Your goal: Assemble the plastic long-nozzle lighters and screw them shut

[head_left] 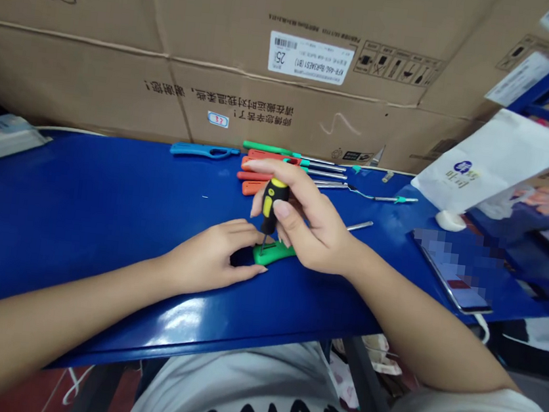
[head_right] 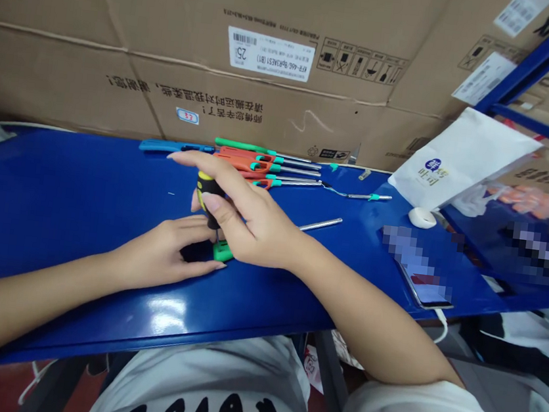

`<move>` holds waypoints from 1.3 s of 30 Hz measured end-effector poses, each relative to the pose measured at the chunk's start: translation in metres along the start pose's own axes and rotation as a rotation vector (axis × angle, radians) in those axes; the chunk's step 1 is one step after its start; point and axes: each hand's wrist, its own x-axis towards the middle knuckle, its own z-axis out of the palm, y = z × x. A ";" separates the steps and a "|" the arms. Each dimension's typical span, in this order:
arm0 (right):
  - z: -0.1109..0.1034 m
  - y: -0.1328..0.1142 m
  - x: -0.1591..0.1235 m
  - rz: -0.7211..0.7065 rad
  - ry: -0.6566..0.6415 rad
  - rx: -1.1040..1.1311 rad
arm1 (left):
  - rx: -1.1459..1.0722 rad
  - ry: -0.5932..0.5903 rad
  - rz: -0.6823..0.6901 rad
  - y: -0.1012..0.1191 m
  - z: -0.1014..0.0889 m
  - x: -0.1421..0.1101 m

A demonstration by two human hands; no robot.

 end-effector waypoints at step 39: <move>-0.001 -0.001 -0.002 -0.132 0.174 -0.194 | -0.010 0.023 -0.026 -0.002 0.003 -0.003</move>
